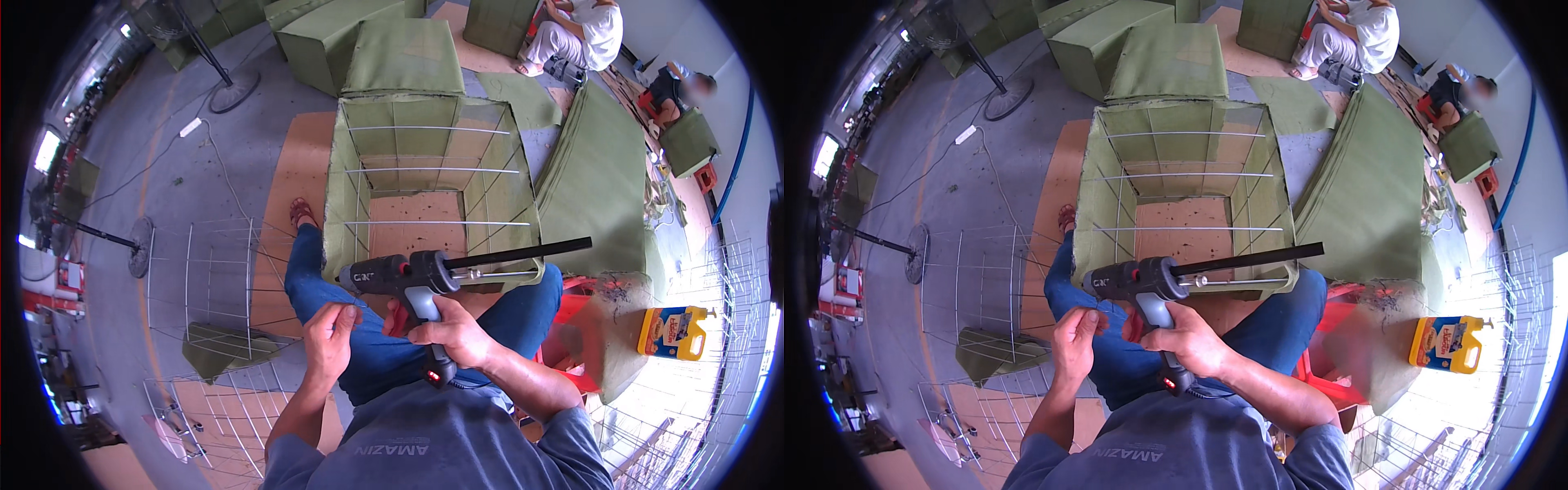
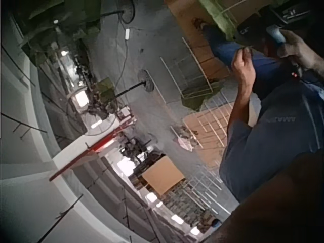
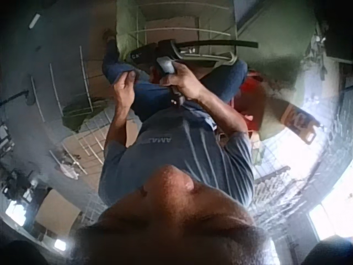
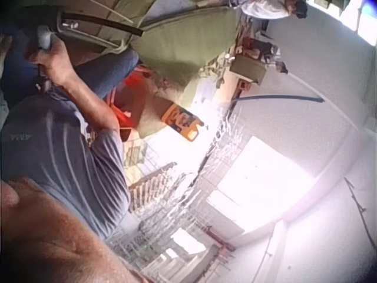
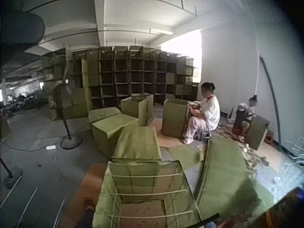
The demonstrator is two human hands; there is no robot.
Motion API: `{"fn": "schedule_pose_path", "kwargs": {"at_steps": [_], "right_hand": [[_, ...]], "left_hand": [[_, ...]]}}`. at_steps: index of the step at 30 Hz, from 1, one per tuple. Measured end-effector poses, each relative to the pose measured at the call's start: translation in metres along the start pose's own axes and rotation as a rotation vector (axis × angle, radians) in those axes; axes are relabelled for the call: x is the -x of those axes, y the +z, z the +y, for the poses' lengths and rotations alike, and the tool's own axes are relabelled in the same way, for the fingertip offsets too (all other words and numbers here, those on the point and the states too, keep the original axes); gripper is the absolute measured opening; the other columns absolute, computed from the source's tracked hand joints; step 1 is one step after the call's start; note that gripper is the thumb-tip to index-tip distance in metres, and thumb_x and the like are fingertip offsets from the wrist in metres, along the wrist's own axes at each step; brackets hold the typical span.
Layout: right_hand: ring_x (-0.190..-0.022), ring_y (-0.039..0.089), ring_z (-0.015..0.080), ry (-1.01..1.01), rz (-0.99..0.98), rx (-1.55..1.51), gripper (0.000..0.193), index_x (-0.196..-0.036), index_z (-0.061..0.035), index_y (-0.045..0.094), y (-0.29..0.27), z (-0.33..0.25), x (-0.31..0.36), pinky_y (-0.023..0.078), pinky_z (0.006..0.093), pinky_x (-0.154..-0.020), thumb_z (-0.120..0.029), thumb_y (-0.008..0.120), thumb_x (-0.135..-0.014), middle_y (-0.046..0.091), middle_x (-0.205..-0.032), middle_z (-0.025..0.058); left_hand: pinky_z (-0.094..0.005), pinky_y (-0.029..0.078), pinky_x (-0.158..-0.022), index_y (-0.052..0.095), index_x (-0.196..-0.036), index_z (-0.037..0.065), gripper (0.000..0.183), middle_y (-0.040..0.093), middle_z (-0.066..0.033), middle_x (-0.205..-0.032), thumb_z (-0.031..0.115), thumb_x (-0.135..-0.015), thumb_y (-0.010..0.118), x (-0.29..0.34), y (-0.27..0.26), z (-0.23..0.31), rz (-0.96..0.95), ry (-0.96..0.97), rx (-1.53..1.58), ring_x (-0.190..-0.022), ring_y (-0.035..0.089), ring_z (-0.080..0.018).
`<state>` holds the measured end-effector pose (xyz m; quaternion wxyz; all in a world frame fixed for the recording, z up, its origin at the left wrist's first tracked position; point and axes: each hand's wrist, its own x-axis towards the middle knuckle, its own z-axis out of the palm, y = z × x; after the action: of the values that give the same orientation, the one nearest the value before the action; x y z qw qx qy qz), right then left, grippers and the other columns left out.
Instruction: Using a pneumatic stapler to secure fabric covers onto wire frames to assemble mesh storage bins.
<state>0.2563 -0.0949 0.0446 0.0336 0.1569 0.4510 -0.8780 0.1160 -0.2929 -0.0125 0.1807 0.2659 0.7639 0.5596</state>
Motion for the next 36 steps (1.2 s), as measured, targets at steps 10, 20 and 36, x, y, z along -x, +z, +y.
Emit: {"fn": "schedule_pose_path", "kwargs": {"at_steps": [10, 20, 36], "right_hand": [[-0.108, 0.065, 0.0203, 0.091, 0.023, 0.156, 0.045, -0.131, 0.0039, 0.059, 0.005, -0.009, -0.01, 0.049, 0.0347, -0.1, -0.005, 0.067, -0.087, 0.069, -0.112, 0.0119], [-0.098, 0.065, 0.018, 0.122, 0.134, 0.279, 0.039, -0.125, 0.0029, 0.062, -0.009, -0.022, 0.024, 0.05, 0.0338, -0.094, -0.007, 0.068, -0.088, 0.069, -0.1, 0.009], [-0.087, 0.064, 0.0132, 0.146, 0.415, 0.31, 0.035, -0.117, 0.0012, 0.064, -0.043, -0.049, 0.116, 0.052, 0.0309, -0.083, -0.014, 0.071, -0.086, 0.066, -0.094, 0.0032]], "left_hand": [[-0.0304, 0.053, -0.067, 0.07, -0.093, -0.005, 0.031, 0.07, -0.0103, -0.082, 0.021, -0.109, 0.062, -0.002, 0.002, -0.01, 0.042, -0.01, 0.011, -0.071, 0.067, -0.0169], [-0.0289, 0.053, -0.071, 0.07, -0.098, -0.006, 0.034, 0.071, -0.0099, -0.088, 0.024, -0.11, 0.06, 0.001, 0.027, 0.002, -0.124, 0.059, 0.044, -0.076, 0.065, -0.0149], [-0.0289, 0.055, -0.072, 0.073, -0.098, -0.004, 0.02, 0.072, -0.0097, -0.09, 0.014, -0.103, 0.067, -0.002, 0.112, 0.03, -0.372, 0.162, 0.073, -0.078, 0.067, -0.0158]]}}
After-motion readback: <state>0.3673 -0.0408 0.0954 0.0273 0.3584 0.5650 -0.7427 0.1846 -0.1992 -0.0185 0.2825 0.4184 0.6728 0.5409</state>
